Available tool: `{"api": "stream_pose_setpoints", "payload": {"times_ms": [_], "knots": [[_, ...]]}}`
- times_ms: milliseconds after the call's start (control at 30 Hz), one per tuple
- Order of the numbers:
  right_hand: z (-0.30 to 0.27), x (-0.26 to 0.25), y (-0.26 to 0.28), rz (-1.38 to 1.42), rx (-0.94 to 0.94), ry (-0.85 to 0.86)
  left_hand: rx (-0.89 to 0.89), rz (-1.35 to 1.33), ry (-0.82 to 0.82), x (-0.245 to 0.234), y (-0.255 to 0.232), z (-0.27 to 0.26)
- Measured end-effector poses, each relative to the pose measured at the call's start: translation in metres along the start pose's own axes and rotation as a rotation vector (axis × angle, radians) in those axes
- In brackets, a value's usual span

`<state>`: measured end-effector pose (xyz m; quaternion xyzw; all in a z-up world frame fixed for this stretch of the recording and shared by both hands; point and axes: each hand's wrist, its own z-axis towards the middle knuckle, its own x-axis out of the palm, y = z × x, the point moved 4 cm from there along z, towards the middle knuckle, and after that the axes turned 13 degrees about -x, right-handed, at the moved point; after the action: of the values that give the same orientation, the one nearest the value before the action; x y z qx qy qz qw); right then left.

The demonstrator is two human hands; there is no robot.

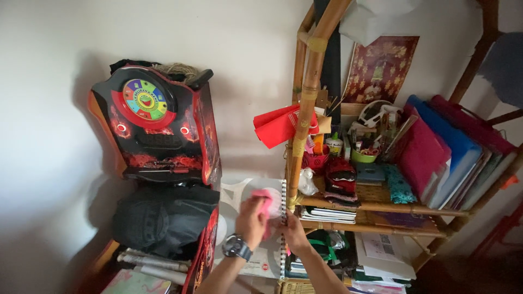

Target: The person wipes the covers of several notebooks with a pink cloth, then places each notebook upright on a wooden shelf. The person repeats this process for multiple notebooks, handling them one at a time.

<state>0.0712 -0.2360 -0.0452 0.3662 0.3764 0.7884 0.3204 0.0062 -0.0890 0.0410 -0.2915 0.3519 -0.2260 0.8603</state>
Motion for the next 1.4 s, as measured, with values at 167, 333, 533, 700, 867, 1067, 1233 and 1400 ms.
{"api": "stream_pose_setpoints", "payload": {"times_ms": [167, 333, 533, 700, 867, 1067, 1233, 1400], "knots": [[0.002, -0.010, -0.012, -0.021, 0.002, -0.022, 0.120, 0.035, 0.140, -0.002, -0.042, -0.007], [0.002, -0.012, 0.000, 0.035, 0.045, -0.073, 0.202, 0.066, 0.171, -0.028, -0.054, 0.002], [0.000, -0.027, 0.011, 0.066, 0.096, -0.194, -0.120, 0.144, 0.213, -0.038, 0.016, 0.014], [0.005, -0.039, 0.008, 0.043, -0.038, -0.159, -0.074, 0.164, -0.007, -0.032, 0.079, 0.011], [0.006, -0.014, 0.017, 0.059, 0.095, -0.232, -0.044, 0.117, -0.005, -0.018, 0.075, 0.001], [0.014, -0.014, 0.002, 0.134, 0.019, -0.237, -0.091, 0.077, 0.136, 0.015, 0.029, -0.020], [0.017, -0.009, 0.008, 0.173, -0.009, -0.313, -0.035, 0.017, 0.241, 0.018, -0.014, -0.041], [0.011, -0.040, -0.012, 0.213, -0.003, -0.340, 0.022, 0.090, 0.312, 0.019, 0.001, -0.031]]}}
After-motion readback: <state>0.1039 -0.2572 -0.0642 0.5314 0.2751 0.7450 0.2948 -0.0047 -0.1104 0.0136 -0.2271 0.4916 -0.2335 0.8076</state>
